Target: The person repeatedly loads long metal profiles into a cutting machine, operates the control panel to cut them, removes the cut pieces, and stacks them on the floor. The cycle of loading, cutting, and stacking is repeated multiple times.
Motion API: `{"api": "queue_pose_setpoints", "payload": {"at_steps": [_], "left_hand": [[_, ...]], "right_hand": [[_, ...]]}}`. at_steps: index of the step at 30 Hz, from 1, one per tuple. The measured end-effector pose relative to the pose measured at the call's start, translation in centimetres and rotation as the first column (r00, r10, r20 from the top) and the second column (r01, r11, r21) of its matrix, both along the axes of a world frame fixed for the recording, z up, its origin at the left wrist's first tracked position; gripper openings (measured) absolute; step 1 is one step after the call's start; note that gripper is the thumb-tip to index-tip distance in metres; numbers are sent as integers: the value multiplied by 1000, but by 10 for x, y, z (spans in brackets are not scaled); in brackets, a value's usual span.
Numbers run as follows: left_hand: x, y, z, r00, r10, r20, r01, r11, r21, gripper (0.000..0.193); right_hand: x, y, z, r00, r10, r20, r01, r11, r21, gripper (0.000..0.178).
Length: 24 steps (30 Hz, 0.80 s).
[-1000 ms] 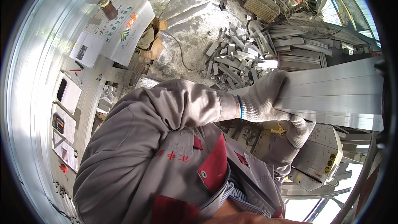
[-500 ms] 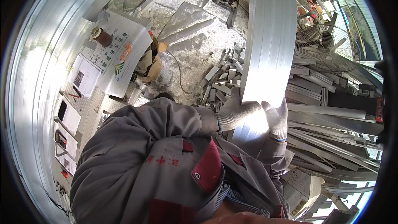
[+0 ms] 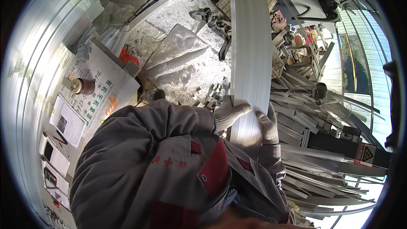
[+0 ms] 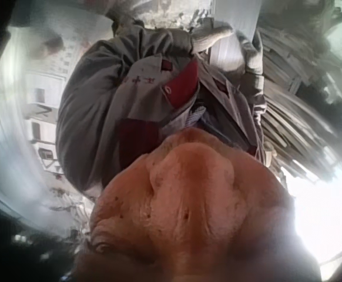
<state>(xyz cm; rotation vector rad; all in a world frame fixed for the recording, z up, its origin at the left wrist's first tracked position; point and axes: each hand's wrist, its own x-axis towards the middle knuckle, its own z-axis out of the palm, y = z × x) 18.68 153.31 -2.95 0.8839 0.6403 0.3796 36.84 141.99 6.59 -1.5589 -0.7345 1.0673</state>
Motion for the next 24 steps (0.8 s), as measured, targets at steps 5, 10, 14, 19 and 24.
{"api": "queue_pose_setpoints", "payload": {"at_steps": [5,10,14,19,24], "left_hand": [[39,105,3,996,71,60,-55,973,-224,88],[84,199,-22,990,128,62,-103,946,-307,90],[139,289,-52,981,192,22,-170,912,-374,89],[218,435,-87,973,224,-53,-229,920,-318,88],[271,532,-65,891,392,-230,-448,842,-300,72]], "right_hand": [[16,46,17,997,45,70,-28,973,-230,104],[74,141,-6,993,119,21,-108,951,-290,102],[143,251,-43,972,228,57,-199,926,-322,100],[245,414,-77,926,377,3,-365,896,-253,105],[315,559,-68,848,522,-88,-524,803,-283,108]]}}
